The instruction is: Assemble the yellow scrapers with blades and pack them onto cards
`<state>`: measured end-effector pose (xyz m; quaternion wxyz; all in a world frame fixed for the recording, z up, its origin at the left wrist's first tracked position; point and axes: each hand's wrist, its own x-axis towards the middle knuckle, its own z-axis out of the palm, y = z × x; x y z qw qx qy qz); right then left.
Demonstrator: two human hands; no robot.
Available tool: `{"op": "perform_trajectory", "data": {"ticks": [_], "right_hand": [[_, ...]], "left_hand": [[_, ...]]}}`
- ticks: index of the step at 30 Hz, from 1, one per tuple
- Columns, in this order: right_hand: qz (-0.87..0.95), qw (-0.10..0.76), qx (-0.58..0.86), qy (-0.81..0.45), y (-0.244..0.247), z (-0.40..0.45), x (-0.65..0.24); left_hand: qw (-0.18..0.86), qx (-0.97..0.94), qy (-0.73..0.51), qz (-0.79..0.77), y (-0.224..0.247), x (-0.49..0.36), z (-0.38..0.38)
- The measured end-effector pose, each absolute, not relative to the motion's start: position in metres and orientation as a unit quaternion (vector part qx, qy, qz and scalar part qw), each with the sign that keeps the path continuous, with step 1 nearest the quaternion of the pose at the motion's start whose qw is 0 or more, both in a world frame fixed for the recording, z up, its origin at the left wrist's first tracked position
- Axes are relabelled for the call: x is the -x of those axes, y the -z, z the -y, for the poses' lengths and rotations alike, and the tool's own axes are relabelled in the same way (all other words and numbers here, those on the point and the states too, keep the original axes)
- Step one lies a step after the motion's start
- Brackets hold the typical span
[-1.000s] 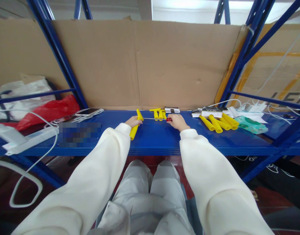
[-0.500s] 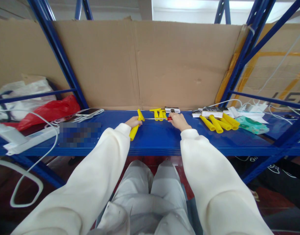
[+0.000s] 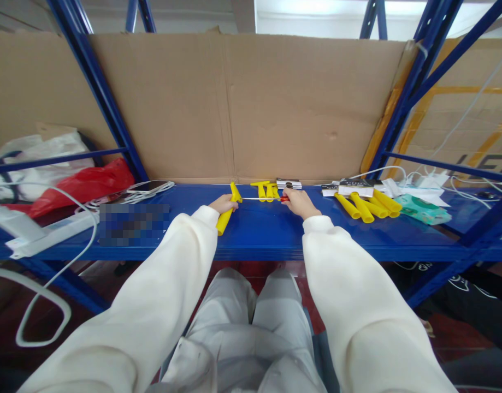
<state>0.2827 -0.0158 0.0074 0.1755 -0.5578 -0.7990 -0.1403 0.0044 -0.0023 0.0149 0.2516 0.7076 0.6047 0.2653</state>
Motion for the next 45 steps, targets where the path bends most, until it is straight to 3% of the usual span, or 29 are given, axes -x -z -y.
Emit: {"op": "perform_trajectory", "data": {"ticks": [9, 19, 29, 36, 41, 45], "right_hand": [[0.793, 0.194, 0.563, 0.127, 0.002, 0.004, -0.288], [0.768, 0.186, 0.607, 0.087, 0.003, -0.003, -0.299], [0.717, 0.153, 0.679, 0.039, 0.000, 0.001, -0.306], [0.696, 0.150, 0.702, 0.025, -0.002, 0.002, -0.306], [0.694, 0.150, 0.704, 0.023, -0.002, 0.002, -0.304], [0.694, 0.153, 0.703, 0.023, -0.002, 0.002, -0.303]], "left_hand": [[0.294, -0.687, -0.281, -0.602, -0.017, -0.007, 0.004], [0.330, -0.580, -0.411, -0.621, -0.015, -0.002, -0.002], [0.319, -0.573, -0.415, -0.631, -0.011, 0.001, -0.010], [0.355, -0.612, -0.436, -0.556, -0.010, -0.004, -0.014], [0.311, -0.668, -0.468, -0.488, -0.004, -0.006, -0.020], [0.210, -0.738, -0.439, -0.467, -0.001, 0.001, -0.022]]}}
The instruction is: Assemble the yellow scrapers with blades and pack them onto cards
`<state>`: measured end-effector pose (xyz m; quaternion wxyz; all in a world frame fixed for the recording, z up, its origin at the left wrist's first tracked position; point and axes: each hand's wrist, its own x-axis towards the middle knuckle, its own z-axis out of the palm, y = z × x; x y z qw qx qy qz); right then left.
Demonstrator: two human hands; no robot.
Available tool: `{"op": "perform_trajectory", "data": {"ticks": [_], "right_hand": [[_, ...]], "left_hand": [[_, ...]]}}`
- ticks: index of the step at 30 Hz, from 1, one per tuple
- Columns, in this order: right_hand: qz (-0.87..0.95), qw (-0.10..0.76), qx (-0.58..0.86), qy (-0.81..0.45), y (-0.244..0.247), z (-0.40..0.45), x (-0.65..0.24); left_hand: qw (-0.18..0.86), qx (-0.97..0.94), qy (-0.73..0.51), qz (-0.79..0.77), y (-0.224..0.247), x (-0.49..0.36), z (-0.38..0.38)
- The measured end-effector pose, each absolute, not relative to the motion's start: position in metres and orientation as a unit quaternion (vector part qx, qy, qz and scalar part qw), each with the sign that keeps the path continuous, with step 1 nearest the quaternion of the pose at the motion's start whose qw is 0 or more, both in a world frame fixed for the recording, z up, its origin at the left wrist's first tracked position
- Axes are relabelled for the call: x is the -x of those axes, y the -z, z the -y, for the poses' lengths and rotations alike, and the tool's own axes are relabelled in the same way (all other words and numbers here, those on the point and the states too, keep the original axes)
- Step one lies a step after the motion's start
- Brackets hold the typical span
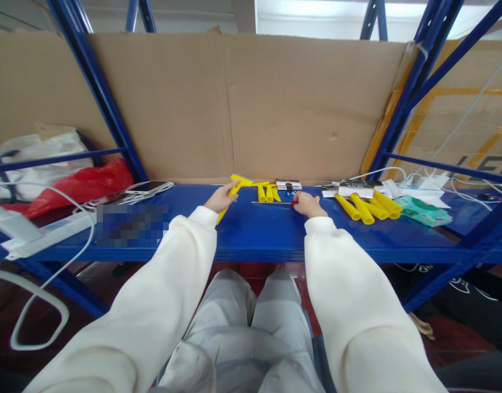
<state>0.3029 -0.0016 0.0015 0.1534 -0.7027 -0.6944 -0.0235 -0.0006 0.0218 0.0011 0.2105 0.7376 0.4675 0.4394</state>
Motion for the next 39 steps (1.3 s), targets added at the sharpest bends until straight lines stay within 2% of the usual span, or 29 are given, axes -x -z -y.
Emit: {"op": "perform_trajectory", "data": {"ticks": [6, 10, 13, 18, 26, 34, 39], "right_hand": [[0.697, 0.155, 0.699, 0.034, -0.001, 0.001, -0.302], [0.699, 0.154, 0.698, 0.033, -0.002, 0.003, -0.299], [0.703, 0.161, 0.692, 0.039, -0.001, 0.002, -0.299], [0.709, 0.173, 0.682, 0.051, 0.001, 0.000, -0.301], [0.704, 0.179, 0.686, 0.034, -0.002, 0.001, -0.301], [0.668, 0.251, 0.700, 0.018, 0.000, -0.021, -0.325], [0.708, 0.209, 0.675, -0.014, 0.000, -0.048, -0.322]], "left_hand": [[-0.010, -0.805, -0.301, -0.512, -0.005, -0.001, -0.004], [-0.062, -0.826, -0.183, -0.530, -0.011, -0.013, 0.013], [-0.061, -0.835, -0.134, -0.530, -0.013, -0.020, 0.019], [-0.031, -0.839, -0.134, -0.527, -0.014, -0.022, 0.020], [-0.056, -0.838, -0.088, -0.536, -0.015, -0.022, 0.024], [-0.045, -0.842, -0.107, -0.527, -0.014, -0.022, 0.022], [-0.009, -0.856, -0.126, -0.502, -0.012, -0.022, 0.016]]}}
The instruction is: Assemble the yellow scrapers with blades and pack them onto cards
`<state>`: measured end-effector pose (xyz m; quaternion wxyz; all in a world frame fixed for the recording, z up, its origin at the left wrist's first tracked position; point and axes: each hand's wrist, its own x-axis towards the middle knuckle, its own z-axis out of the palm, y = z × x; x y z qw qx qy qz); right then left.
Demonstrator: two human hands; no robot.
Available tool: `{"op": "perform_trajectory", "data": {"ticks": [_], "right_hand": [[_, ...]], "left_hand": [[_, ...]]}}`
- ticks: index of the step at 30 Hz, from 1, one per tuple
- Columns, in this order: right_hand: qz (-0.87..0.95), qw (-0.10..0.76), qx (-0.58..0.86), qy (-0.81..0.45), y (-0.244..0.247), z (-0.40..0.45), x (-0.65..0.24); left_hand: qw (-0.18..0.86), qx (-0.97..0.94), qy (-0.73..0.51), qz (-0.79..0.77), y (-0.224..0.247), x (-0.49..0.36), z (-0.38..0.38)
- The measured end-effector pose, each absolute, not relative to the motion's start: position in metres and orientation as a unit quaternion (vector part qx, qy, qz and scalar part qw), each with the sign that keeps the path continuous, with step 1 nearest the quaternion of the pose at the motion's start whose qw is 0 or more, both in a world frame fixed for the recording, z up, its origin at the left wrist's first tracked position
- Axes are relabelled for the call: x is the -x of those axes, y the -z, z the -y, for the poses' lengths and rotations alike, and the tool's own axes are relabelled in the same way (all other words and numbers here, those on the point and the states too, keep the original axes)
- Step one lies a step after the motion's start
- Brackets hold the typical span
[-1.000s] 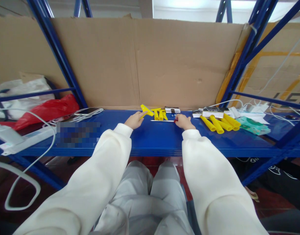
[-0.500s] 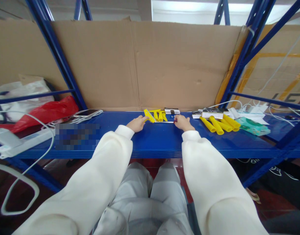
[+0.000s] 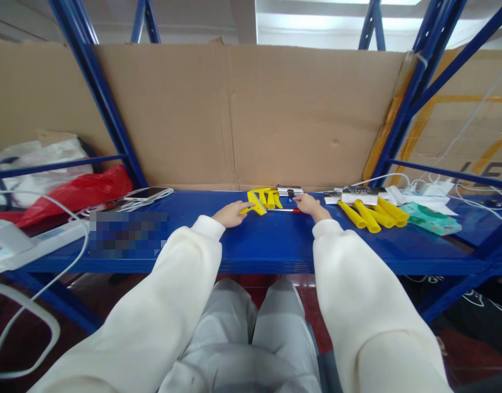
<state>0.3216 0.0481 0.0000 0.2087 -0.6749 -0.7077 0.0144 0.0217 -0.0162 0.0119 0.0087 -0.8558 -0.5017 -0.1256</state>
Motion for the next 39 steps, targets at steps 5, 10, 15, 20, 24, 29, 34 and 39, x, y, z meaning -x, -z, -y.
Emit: {"op": "perform_trajectory", "data": {"ticks": [5, 10, 15, 20, 24, 29, 34, 39], "right_hand": [[0.739, 0.151, 0.656, -0.024, -0.002, -0.070, -0.310], [0.733, 0.125, 0.668, -0.022, -0.002, -0.078, -0.304], [0.738, 0.114, 0.665, -0.015, -0.001, -0.080, -0.301], [0.739, 0.117, 0.663, -0.010, -0.001, -0.082, -0.300], [0.731, 0.127, 0.670, 0.002, -0.001, -0.074, -0.300], [0.701, 0.136, 0.700, -0.011, -0.004, -0.062, -0.296], [0.685, 0.122, 0.715, -0.066, -0.005, -0.061, -0.297], [0.665, 0.158, 0.729, -0.017, -0.005, -0.063, -0.296]], "left_hand": [[-0.001, 0.859, 0.141, 0.492, -0.009, -0.020, 0.014], [-0.019, 0.861, 0.141, 0.488, -0.008, -0.022, 0.015], [-0.020, 0.864, 0.150, 0.481, -0.008, -0.022, 0.015], [-0.023, 0.863, 0.152, 0.481, -0.008, -0.022, 0.015], [-0.030, 0.860, 0.148, 0.487, -0.009, -0.023, 0.017], [-0.032, 0.860, 0.158, 0.483, -0.010, -0.023, 0.016], [-0.028, 0.862, 0.160, 0.479, -0.008, -0.022, 0.015], [-0.033, 0.859, 0.169, 0.482, -0.008, -0.022, 0.015]]}}
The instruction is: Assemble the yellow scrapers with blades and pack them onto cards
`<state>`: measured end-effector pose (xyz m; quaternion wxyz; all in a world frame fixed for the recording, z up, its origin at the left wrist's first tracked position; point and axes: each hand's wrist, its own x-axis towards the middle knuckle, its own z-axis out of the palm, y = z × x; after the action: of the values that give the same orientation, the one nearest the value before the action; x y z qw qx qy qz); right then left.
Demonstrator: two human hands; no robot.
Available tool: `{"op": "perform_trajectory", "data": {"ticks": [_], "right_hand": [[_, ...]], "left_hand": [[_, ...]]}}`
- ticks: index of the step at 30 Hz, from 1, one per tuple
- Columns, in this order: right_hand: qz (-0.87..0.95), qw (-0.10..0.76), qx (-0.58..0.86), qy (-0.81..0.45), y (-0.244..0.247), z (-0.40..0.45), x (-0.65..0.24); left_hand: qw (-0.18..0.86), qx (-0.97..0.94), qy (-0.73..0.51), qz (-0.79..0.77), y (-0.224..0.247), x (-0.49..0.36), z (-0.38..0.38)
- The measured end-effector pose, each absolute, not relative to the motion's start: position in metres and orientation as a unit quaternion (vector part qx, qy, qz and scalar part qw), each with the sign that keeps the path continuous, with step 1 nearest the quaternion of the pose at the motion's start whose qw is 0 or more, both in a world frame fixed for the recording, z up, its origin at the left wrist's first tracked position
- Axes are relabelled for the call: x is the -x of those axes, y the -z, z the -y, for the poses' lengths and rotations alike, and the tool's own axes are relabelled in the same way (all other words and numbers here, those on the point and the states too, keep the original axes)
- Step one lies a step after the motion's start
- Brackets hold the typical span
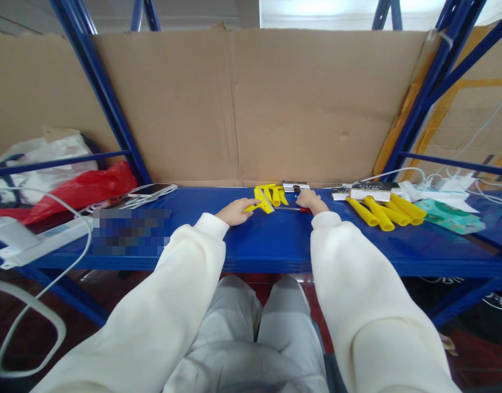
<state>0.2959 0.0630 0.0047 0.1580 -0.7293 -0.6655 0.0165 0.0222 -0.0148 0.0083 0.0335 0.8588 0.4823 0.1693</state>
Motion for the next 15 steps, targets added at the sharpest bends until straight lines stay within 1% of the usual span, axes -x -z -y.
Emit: {"op": "perform_trajectory", "data": {"ticks": [3, 6, 8, 9, 12, 15], "right_hand": [[0.691, 0.255, 0.675, -0.031, -0.006, -0.062, -0.290], [0.737, 0.366, 0.558, -0.113, -0.007, -0.055, -0.276], [0.753, 0.413, 0.487, -0.155, -0.006, -0.045, -0.263], [0.760, 0.425, 0.459, -0.175, -0.005, -0.040, -0.256], [0.780, 0.414, 0.404, -0.237, -0.001, -0.026, -0.239], [0.795, 0.394, 0.387, -0.250, 0.003, -0.020, -0.231]], "left_hand": [[0.031, -0.858, -0.170, -0.483, -0.009, -0.022, 0.015], [0.023, -0.860, -0.164, -0.482, -0.009, -0.022, 0.016], [0.021, -0.860, -0.164, -0.483, -0.009, -0.022, 0.016], [0.020, -0.859, -0.166, -0.484, -0.009, -0.022, 0.015], [0.019, -0.859, -0.169, -0.482, -0.009, -0.022, 0.014], [0.019, -0.861, -0.166, -0.481, -0.009, -0.022, 0.014]]}}
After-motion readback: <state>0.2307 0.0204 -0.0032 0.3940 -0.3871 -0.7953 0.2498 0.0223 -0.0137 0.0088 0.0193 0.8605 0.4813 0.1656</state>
